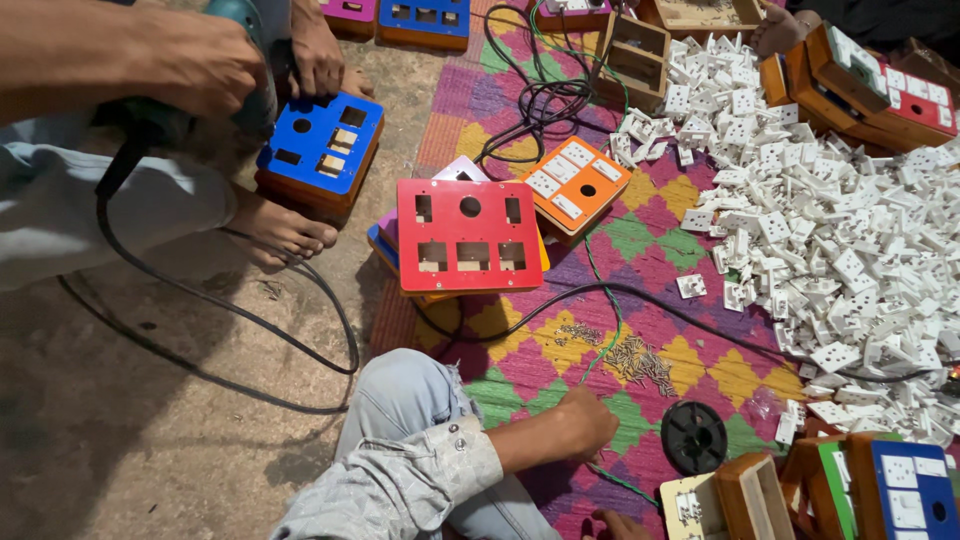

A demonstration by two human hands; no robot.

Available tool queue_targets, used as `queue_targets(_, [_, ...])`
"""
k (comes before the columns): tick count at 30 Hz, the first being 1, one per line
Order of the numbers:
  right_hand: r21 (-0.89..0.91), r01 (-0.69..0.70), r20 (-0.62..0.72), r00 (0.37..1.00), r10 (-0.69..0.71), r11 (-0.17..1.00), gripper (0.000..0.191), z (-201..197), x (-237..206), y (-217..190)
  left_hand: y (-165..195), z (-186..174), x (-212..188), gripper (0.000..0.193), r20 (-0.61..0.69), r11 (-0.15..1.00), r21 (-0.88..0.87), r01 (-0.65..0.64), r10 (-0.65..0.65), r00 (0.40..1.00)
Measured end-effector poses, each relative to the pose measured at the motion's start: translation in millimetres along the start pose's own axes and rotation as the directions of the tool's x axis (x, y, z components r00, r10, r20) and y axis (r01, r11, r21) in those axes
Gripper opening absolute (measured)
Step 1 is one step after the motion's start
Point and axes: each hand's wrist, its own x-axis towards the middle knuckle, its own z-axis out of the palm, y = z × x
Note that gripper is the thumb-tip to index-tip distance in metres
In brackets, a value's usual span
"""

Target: The person sits on a patterned mat and assembles white electrical switches onto a blue rectangular board. They insert switches into cutouts, flip the board to access the back, and secure the components with screws. A coworker nearby uses a power drill on a similar board.

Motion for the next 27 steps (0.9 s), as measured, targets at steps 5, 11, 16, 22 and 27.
queue_targets(5, [0.004,0.004,0.082,0.997,-0.004,1.0,0.058,-2,-1,6,0,1,4,0.055,0.027,1.0,0.003,-0.001,0.001,1.0])
queue_targets(11, [0.035,-0.068,0.317,0.947,0.053,0.997,0.061,-12,-1,13,0,2,7,0.049,0.062,1.0,-0.006,0.004,-0.004,0.998])
queue_targets(16, [-0.018,-0.078,0.329,0.941,0.08,0.997,0.06,-13,-9,14,2,0,3,0.052,0.049,1.0,0.001,0.019,-0.019,0.999])
queue_targets(22, [-0.033,-0.135,0.333,0.933,0.138,0.99,0.06,-14,-13,14,1,-2,3,0.048,0.054,0.999,-0.02,0.036,-0.035,0.998])
queue_targets(27, [-0.02,-0.102,0.358,0.928,0.102,0.995,0.061,-17,-10,14,1,-1,4,0.049,0.024,0.999,-0.037,0.04,-0.039,0.999])
